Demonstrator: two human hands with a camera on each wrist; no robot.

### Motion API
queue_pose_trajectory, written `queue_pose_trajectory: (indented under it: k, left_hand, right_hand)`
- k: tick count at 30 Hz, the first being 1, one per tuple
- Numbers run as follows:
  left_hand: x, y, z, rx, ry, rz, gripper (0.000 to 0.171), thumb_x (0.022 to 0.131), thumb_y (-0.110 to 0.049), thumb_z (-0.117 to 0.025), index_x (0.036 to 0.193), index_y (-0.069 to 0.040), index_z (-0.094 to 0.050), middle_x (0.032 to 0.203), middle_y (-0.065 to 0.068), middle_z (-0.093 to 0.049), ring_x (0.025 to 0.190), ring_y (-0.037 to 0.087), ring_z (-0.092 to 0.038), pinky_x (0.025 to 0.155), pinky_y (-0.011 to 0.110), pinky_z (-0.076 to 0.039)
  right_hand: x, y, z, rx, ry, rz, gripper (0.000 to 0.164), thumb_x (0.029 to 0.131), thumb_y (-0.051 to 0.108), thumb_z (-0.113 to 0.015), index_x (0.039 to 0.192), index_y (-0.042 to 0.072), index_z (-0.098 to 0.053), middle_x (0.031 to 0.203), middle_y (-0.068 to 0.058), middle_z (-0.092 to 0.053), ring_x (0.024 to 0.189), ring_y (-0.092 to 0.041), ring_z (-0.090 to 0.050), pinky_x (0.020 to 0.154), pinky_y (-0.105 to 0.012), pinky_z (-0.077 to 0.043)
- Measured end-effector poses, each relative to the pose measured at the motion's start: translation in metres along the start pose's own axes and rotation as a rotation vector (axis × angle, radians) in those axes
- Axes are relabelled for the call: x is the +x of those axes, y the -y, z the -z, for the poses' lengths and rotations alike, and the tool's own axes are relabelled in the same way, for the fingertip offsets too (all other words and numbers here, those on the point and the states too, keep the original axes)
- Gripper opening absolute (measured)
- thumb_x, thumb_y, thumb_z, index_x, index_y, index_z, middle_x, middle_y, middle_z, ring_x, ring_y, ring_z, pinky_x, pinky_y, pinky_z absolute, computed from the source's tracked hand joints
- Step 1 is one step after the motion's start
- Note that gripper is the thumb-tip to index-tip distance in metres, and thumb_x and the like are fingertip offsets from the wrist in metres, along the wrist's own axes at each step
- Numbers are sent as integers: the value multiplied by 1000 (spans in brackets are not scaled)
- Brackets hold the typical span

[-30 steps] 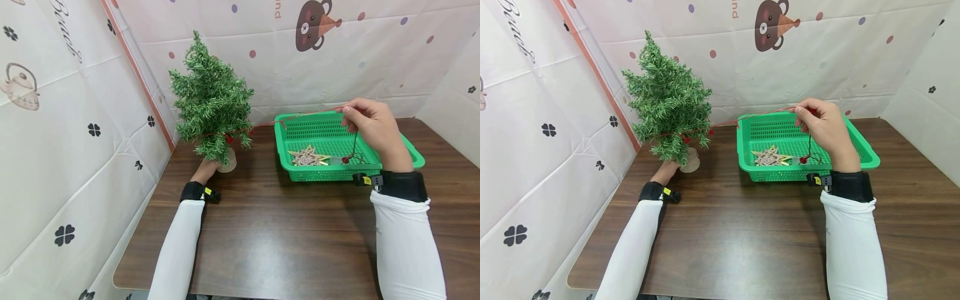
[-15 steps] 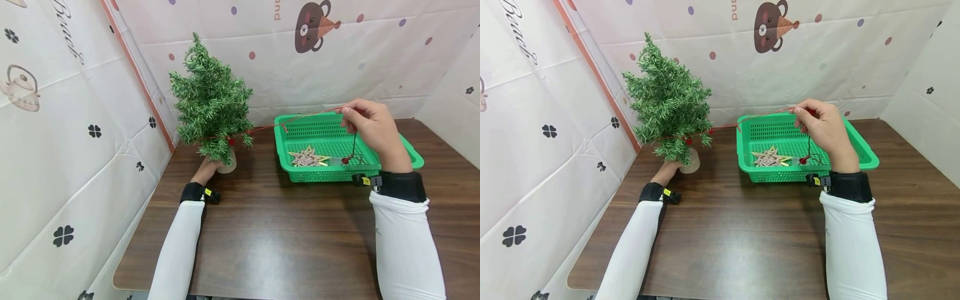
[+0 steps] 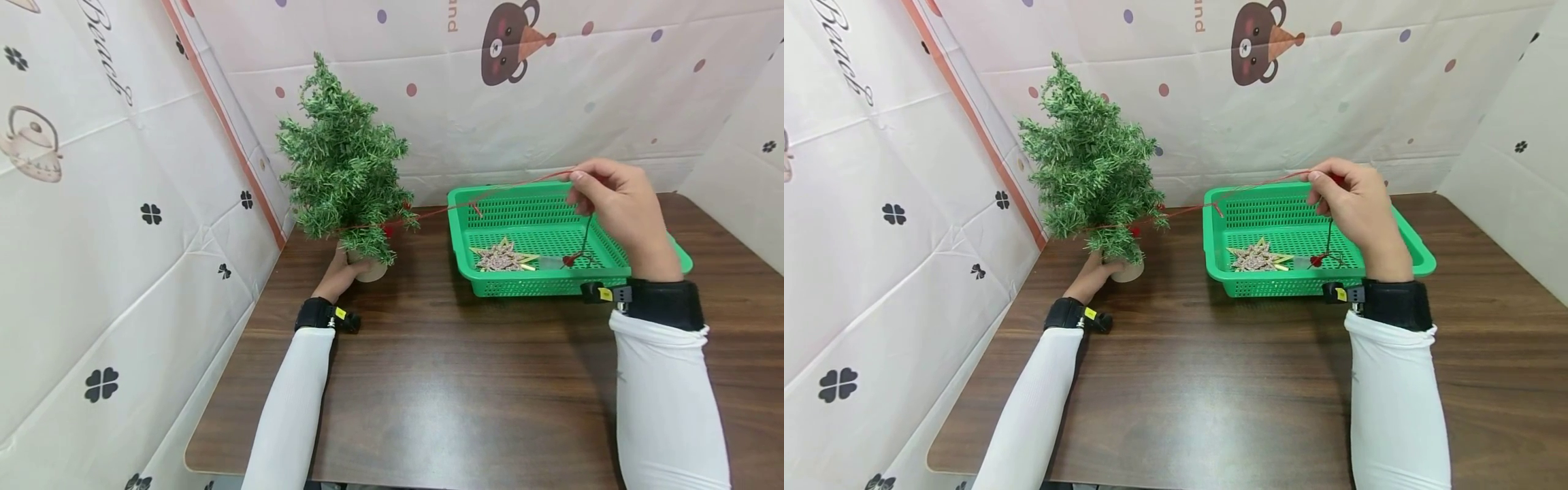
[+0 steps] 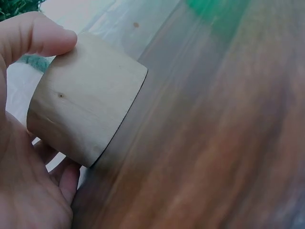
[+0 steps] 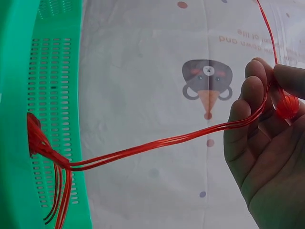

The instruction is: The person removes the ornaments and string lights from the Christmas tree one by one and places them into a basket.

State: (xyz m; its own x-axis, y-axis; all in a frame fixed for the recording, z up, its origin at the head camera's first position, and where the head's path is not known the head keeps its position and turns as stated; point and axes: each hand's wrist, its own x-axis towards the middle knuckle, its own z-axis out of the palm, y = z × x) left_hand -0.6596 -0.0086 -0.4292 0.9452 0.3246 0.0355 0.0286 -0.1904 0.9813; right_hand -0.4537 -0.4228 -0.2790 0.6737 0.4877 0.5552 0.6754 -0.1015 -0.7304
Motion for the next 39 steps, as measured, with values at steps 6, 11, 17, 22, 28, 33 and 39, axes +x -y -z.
queue_pose_trajectory:
  k: [6, 11, 17, 22, 28, 33, 39]
  left_hand:
    - [3, 0, 7, 14, 38, 35, 100, 99, -19, -63, 162, -10, 14, 171, 17, 0, 159, 34, -5, 125, 55, -20]
    - [12, 11, 11, 55, 62, -16, 94, 98, -18, -63, 164, -13, 4, 170, 17, -6, 157, 36, -14, 123, 57, -22]
    - [25, 30, 19, 105, 92, -13, 90, 101, -22, -57, 165, -17, 6, 173, 7, 7, 159, 31, -6, 125, 54, -20]
    - [30, 34, 24, 91, 129, -33, 81, 102, -22, -56, 165, -17, -6, 171, 11, -7, 158, 32, -11, 126, 54, -19]
    - [36, 34, 30, 116, 177, -83, 65, 101, -20, -57, 157, -16, -25, 160, 17, -27, 146, 36, -33, 120, 55, -27]
    - [28, 17, 38, 126, 245, -71, 68, 102, -18, -58, 159, -12, -21, 166, 19, -18, 151, 37, -26, 122, 55, -26]
    - [23, 7, 45, 116, 296, -96, 70, 100, -14, -61, 159, -8, -23, 165, 21, -18, 150, 38, -28, 119, 55, -31]
  right_hand:
    - [-16, 10, 2, -7, -60, -14, 18, 104, 18, -60, 106, 9, -75, 73, 10, -67, 63, -11, -55, 60, -15, -48]
    - [-28, 18, 1, -31, -89, -27, 21, 104, 20, -59, 108, 7, -75, 74, 6, -65, 65, -13, -54, 59, -15, -48]
    - [-40, 27, -1, -45, -133, -50, 22, 104, 20, -59, 108, 5, -75, 74, 4, -65, 64, -13, -54, 58, -16, -48]
    - [-51, 32, -5, -62, -167, -43, 21, 104, 18, -59, 105, 5, -75, 72, 7, -65, 62, -12, -54, 57, -15, -48]
    - [-67, 42, -14, -80, -213, -56, 19, 104, 17, -59, 103, 5, -75, 71, 9, -65, 61, -11, -54, 57, -15, -47]
    - [-82, 52, -24, -91, -255, -81, 18, 104, 16, -59, 102, 7, -75, 71, 11, -66, 61, -10, -55, 58, -15, -47]
    - [-105, 68, -30, -104, -343, -138, 22, 104, 20, -59, 107, 6, -76, 71, 8, -65, 62, -9, -57, 58, -14, -49]
